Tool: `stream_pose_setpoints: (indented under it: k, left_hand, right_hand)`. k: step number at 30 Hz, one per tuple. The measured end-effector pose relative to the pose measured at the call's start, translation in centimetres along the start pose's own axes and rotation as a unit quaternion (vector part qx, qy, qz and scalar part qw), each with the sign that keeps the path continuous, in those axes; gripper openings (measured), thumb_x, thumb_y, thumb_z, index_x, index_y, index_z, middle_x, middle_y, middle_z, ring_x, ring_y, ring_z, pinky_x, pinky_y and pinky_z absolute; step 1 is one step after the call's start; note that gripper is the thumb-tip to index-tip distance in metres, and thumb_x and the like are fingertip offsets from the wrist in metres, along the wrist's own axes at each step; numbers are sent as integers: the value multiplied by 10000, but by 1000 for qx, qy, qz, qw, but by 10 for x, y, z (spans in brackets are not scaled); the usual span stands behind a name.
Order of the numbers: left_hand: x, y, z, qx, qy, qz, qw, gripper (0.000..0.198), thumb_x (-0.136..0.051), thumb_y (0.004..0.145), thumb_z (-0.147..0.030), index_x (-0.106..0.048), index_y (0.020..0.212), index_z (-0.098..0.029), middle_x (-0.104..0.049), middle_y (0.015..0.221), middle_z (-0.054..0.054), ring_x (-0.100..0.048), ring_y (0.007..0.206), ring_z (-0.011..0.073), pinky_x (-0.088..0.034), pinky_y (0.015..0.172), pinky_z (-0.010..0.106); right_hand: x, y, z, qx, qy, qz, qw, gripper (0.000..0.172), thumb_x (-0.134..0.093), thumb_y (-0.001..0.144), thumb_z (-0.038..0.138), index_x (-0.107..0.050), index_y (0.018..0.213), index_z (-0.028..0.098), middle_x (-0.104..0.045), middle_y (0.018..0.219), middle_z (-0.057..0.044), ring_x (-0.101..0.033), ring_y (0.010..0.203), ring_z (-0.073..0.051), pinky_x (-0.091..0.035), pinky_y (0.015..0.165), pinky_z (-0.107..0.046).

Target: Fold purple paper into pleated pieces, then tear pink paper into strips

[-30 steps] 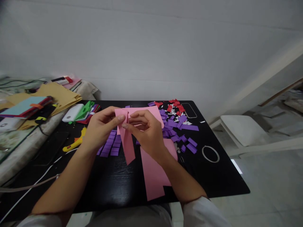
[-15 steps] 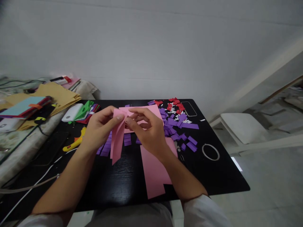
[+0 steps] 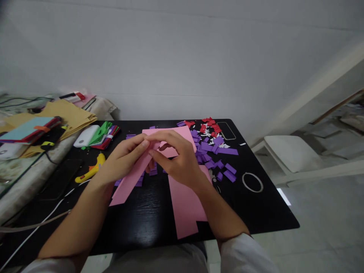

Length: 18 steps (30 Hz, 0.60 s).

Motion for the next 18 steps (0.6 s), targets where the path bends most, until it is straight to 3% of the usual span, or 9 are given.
stream_pose_setpoints:
  k: [4, 9, 18]
  left_hand:
    - [-1, -1, -3, 0, 27, 21, 999, 400, -531, 1050, -548, -694, 946, -198, -720, 817, 34, -688, 645, 151, -577, 624, 272]
    - [3, -5, -7, 35, 53, 59, 996, 419, -550, 1043, -545, -691, 918, -171, -719, 850, 38, -690, 755, 154, -564, 712, 263]
    - [-1, -5, -8, 36, 38, 97, 994, 390, -569, 1034, -518, -690, 919, -166, -711, 805, 33, -688, 683, 143, -576, 645, 249]
  right_hand:
    - [4, 2, -4, -1, 11, -17, 1000, 195, -721, 917, 141, -791, 1005, 301, -752, 996, -9, -699, 949, -182, -612, 840, -348]
    - [12, 4, -8, -17, 61, -34, 997, 162, -728, 886, 106, -783, 951, 243, -742, 960, -17, -706, 907, -165, -609, 826, -322]
    - [22, 5, -7, -5, 37, 79, 996, 201, -730, 918, 111, -800, 1041, 254, -768, 1004, -25, -725, 912, -160, -596, 780, -302]
Point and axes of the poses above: each hand's wrist, its own y-axis towards the middle knuckle, its own x-axis out of the back of the hand, z = x × y, the point moved 2 cm from there along y, towards the middle knuckle
